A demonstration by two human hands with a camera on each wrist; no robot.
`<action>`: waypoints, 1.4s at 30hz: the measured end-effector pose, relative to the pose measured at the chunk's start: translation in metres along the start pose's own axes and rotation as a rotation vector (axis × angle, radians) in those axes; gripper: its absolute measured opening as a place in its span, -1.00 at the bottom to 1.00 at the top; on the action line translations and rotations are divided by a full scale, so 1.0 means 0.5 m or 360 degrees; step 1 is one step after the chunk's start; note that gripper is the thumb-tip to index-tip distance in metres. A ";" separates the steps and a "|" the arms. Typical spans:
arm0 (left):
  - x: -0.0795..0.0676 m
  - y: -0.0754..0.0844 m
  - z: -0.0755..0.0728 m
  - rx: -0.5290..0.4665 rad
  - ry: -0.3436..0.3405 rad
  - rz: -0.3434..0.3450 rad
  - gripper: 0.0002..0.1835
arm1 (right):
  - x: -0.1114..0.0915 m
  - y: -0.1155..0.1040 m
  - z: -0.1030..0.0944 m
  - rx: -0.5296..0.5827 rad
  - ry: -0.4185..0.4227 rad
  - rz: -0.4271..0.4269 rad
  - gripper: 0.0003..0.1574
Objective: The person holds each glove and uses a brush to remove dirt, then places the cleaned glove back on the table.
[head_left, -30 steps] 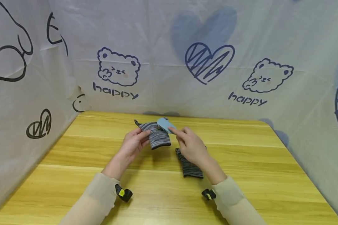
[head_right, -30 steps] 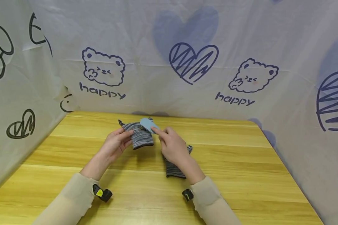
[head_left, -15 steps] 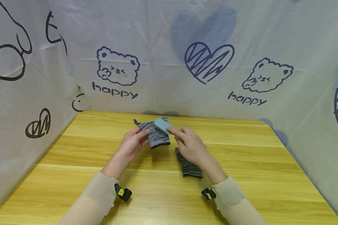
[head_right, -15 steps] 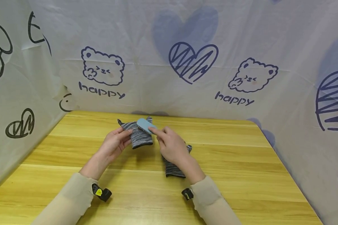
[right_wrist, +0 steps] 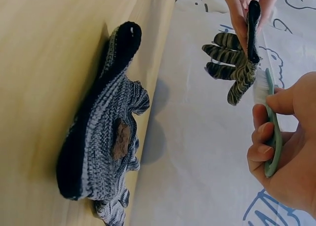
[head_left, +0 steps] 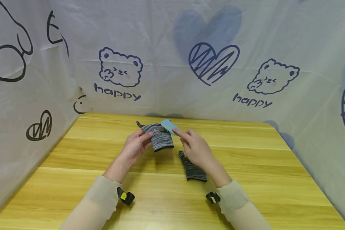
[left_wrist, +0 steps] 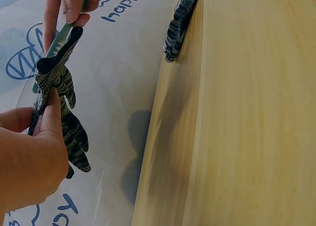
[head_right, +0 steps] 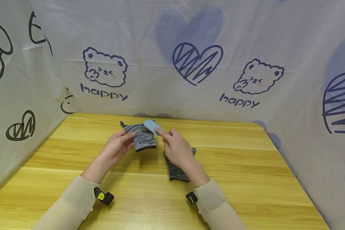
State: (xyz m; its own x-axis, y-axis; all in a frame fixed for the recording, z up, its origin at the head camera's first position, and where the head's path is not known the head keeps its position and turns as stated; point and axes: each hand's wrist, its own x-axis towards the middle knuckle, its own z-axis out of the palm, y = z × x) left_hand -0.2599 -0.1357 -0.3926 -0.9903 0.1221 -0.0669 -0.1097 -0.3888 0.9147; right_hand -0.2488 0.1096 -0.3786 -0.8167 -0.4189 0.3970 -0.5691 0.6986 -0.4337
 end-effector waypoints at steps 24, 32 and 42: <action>0.005 -0.008 0.000 0.0029 0.0008 -0.0007 -0.62 | -0.001 -0.005 0.000 0.0021 -0.0067 0.0015 -0.43; 0.006 -0.008 0.000 0.0006 0.0020 -0.0003 -0.91 | 0.001 0.001 -0.006 0.0030 0.0055 0.0003 -0.45; 0.006 -0.007 -0.004 -0.0014 0.0000 0.0013 -0.83 | 0.000 -0.001 -0.004 0.0083 -0.0027 -0.0058 -0.45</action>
State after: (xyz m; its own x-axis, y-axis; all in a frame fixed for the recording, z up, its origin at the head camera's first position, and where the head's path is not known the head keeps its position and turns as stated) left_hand -0.2627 -0.1356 -0.3969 -0.9911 0.1189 -0.0594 -0.1024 -0.3980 0.9117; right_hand -0.2486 0.1104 -0.3767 -0.7967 -0.4533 0.3998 -0.6022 0.6516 -0.4612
